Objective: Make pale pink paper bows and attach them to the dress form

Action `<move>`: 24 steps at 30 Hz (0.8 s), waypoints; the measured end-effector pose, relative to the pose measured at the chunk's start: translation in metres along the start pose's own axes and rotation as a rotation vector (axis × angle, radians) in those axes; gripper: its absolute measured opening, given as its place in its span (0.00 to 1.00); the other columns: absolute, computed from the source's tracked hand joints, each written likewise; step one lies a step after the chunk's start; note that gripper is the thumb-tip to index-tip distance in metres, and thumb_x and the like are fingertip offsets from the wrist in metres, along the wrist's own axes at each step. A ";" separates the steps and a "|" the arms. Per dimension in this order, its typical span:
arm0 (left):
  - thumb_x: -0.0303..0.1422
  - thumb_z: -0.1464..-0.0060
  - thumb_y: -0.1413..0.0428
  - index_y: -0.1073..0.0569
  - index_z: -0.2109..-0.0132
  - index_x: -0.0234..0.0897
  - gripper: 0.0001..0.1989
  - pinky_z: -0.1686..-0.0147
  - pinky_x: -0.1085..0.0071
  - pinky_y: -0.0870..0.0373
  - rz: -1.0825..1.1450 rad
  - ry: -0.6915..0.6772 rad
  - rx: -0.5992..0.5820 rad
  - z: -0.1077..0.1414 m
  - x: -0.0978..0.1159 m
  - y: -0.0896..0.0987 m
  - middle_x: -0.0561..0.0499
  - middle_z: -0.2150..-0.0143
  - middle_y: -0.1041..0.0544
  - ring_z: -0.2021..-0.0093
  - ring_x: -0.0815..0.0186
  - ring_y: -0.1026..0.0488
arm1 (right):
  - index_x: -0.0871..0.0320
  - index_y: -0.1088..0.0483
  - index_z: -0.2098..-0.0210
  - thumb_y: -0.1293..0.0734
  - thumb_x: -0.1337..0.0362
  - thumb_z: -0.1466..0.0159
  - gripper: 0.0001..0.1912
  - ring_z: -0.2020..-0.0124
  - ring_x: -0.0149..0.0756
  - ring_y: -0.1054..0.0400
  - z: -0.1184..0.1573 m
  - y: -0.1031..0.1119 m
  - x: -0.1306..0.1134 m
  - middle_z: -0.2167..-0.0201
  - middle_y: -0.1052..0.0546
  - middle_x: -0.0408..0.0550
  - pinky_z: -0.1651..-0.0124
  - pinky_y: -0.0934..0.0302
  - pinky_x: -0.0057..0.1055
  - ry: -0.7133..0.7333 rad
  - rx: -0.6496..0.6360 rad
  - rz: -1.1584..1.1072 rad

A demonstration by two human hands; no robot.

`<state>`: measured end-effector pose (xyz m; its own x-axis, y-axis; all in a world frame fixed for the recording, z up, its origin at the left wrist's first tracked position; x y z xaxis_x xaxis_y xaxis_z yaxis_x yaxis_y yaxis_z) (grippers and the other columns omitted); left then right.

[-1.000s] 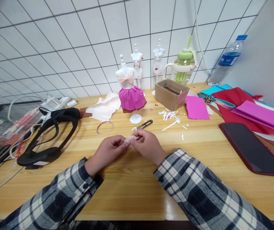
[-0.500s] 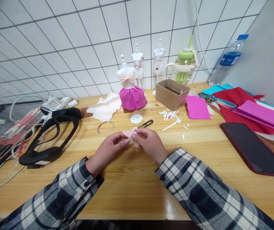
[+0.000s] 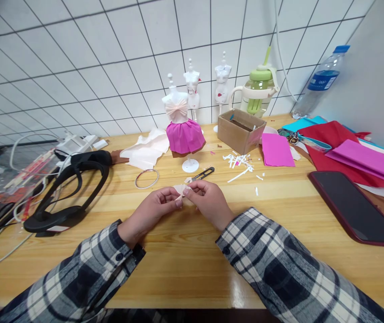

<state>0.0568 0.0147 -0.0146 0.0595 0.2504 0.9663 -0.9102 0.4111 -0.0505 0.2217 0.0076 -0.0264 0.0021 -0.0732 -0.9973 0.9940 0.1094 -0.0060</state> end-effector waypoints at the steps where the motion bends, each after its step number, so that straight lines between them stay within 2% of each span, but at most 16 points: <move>1: 0.36 0.55 0.34 0.25 0.62 0.34 0.15 0.64 0.73 0.35 -0.015 -0.001 0.011 0.000 0.001 0.001 0.52 0.66 0.23 0.67 0.70 0.28 | 0.58 0.26 0.66 0.31 0.54 0.43 0.14 0.78 0.28 0.38 -0.001 0.001 0.000 0.76 0.27 0.42 0.80 0.41 0.24 -0.003 0.002 0.005; 5: 0.39 0.53 0.36 0.24 0.64 0.33 0.13 0.68 0.74 0.37 -0.137 -0.019 0.079 0.000 0.003 0.005 0.52 0.69 0.24 0.71 0.71 0.31 | 0.59 0.28 0.67 0.30 0.53 0.44 0.14 0.79 0.28 0.38 -0.001 0.001 -0.002 0.76 0.29 0.41 0.80 0.41 0.25 -0.021 0.016 -0.021; 7: 0.39 0.53 0.36 0.23 0.66 0.33 0.13 0.68 0.73 0.38 -0.165 -0.022 0.085 -0.001 0.002 0.007 0.52 0.70 0.23 0.71 0.71 0.32 | 0.59 0.28 0.64 0.30 0.54 0.44 0.15 0.75 0.30 0.35 0.000 0.000 -0.003 0.74 0.27 0.43 0.79 0.39 0.25 -0.048 0.004 -0.064; 11: 0.38 0.53 0.35 0.24 0.65 0.33 0.13 0.63 0.72 0.35 -0.101 -0.036 0.057 -0.003 0.000 0.007 0.51 0.67 0.21 0.67 0.69 0.29 | 0.56 0.33 0.51 0.28 0.58 0.47 0.25 0.65 0.35 0.29 0.003 -0.006 -0.005 0.62 0.24 0.46 0.74 0.34 0.26 -0.120 -0.087 -0.136; 16: 0.37 0.55 0.34 0.25 0.66 0.33 0.13 0.62 0.73 0.35 -0.057 -0.018 0.055 -0.003 -0.001 0.008 0.52 0.68 0.22 0.67 0.69 0.28 | 0.59 0.32 0.51 0.28 0.64 0.46 0.23 0.61 0.35 0.29 0.001 -0.005 0.000 0.60 0.24 0.48 0.67 0.32 0.27 -0.158 -0.125 -0.081; 18: 0.37 0.54 0.34 0.25 0.67 0.33 0.12 0.64 0.73 0.36 -0.032 -0.009 0.069 -0.003 0.000 0.010 0.53 0.69 0.23 0.68 0.70 0.29 | 0.59 0.31 0.51 0.30 0.66 0.46 0.22 0.63 0.33 0.29 -0.001 -0.003 0.000 0.61 0.24 0.47 0.67 0.33 0.26 -0.165 -0.138 -0.045; 21: 0.36 0.55 0.34 0.26 0.67 0.34 0.12 0.66 0.74 0.37 0.006 -0.024 0.091 -0.003 0.001 0.011 0.55 0.71 0.24 0.70 0.72 0.30 | 0.59 0.31 0.51 0.32 0.68 0.45 0.21 0.72 0.29 0.32 -0.001 -0.001 -0.002 0.70 0.26 0.42 0.71 0.37 0.25 -0.145 -0.172 0.057; 24: 0.36 0.54 0.35 0.26 0.63 0.34 0.13 0.66 0.74 0.36 0.029 -0.031 0.077 -0.002 0.003 0.011 0.54 0.69 0.23 0.69 0.71 0.29 | 0.59 0.31 0.51 0.33 0.69 0.45 0.21 0.75 0.27 0.36 0.001 -0.001 -0.003 0.74 0.30 0.38 0.73 0.40 0.24 -0.110 -0.195 0.138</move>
<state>0.0481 0.0217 -0.0130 0.0209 0.2335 0.9721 -0.9402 0.3353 -0.0603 0.2209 0.0069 -0.0231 0.1589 -0.1508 -0.9757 0.9437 0.3138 0.1052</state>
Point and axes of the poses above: each hand's wrist, its own z-axis away from the middle knuckle, its own y-axis out of the back of the hand, x = y × z, the point moved 2 cm from there along -z, towards the middle knuckle
